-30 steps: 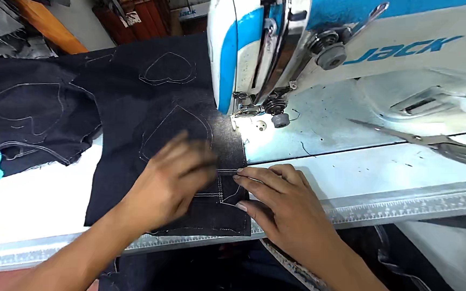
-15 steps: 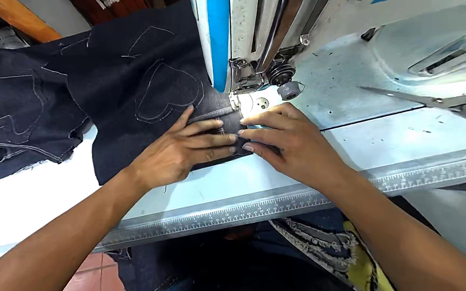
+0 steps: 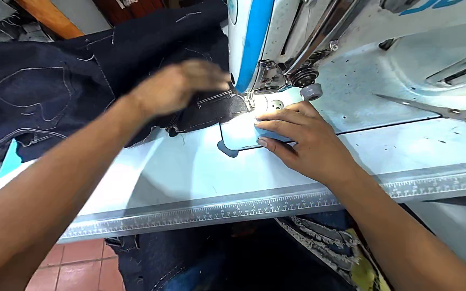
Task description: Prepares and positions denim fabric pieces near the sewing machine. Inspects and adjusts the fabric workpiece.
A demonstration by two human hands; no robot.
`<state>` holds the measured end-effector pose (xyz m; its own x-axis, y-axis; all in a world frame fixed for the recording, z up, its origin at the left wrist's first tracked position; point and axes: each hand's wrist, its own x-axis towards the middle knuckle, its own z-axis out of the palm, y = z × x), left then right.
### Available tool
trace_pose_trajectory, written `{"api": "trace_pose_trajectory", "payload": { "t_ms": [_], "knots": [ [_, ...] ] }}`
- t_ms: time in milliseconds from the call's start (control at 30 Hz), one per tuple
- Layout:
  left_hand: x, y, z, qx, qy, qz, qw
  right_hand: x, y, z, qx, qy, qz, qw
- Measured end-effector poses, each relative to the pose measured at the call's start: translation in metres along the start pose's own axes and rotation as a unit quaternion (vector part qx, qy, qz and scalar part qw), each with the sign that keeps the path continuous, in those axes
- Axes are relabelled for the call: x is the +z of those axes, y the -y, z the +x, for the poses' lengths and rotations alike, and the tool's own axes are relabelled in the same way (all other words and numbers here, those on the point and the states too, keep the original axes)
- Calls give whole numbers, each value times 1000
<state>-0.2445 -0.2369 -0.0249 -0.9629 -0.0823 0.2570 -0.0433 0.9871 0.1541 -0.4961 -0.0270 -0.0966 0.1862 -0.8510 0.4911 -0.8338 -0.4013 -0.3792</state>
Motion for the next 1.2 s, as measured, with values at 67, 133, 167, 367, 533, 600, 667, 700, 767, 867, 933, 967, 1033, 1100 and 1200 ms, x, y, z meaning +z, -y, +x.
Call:
{"api": "trace_pose_trajectory", "payload": {
  "t_ms": [67, 133, 167, 367, 533, 600, 667, 700, 767, 867, 933, 967, 1033, 1100, 1200],
  "knots": [
    [-14, 28, -20, -35, 20, 62, 997, -1, 0, -1, -3, -1, 1, 1000],
    [0, 21, -55, -116, 49, 90, 988, -2, 1, -3, -12, -7, 1, 1000],
    [12, -5, -68, -177, 45, 86, 979, -4, 3, -4, -21, -15, 1, 1000],
    [53, -194, -59, -368, 31, 218, 904, -7, 27, -22, -104, 61, -25, 992],
    [61, -177, -52, -151, -54, -27, 987, -18, 29, -50, -122, 91, -59, 987],
    [62, -177, -50, -139, -35, -49, 988, -18, 33, -60, -105, 89, -84, 987],
    [51, -173, -48, -135, -3, -33, 990, -16, 37, -61, -87, 88, -91, 988],
    [46, -168, -48, -126, 3, -25, 992, -14, 40, -59, -81, 95, -89, 988],
    [46, -162, -49, -111, -4, -6, 994, -12, 42, -58, -88, 104, -81, 987],
    [57, -165, -45, -149, -36, -23, 988, -17, 32, -61, -116, 95, -76, 986],
    [61, -167, -37, -194, -64, -49, 978, -18, 29, -68, -130, 77, -80, 985],
    [61, -166, -32, -216, -70, -63, 972, -16, 31, -73, -136, 61, -86, 985],
    [59, -163, -22, -248, -66, -79, 963, -12, 37, -82, -128, 38, -84, 987],
    [58, -161, -13, -259, -51, -71, 962, -9, 42, -87, -103, 27, -77, 991],
    [55, -160, -7, -281, -34, -75, 956, -9, 45, -90, -62, 18, -20, 998]
  ]
}}
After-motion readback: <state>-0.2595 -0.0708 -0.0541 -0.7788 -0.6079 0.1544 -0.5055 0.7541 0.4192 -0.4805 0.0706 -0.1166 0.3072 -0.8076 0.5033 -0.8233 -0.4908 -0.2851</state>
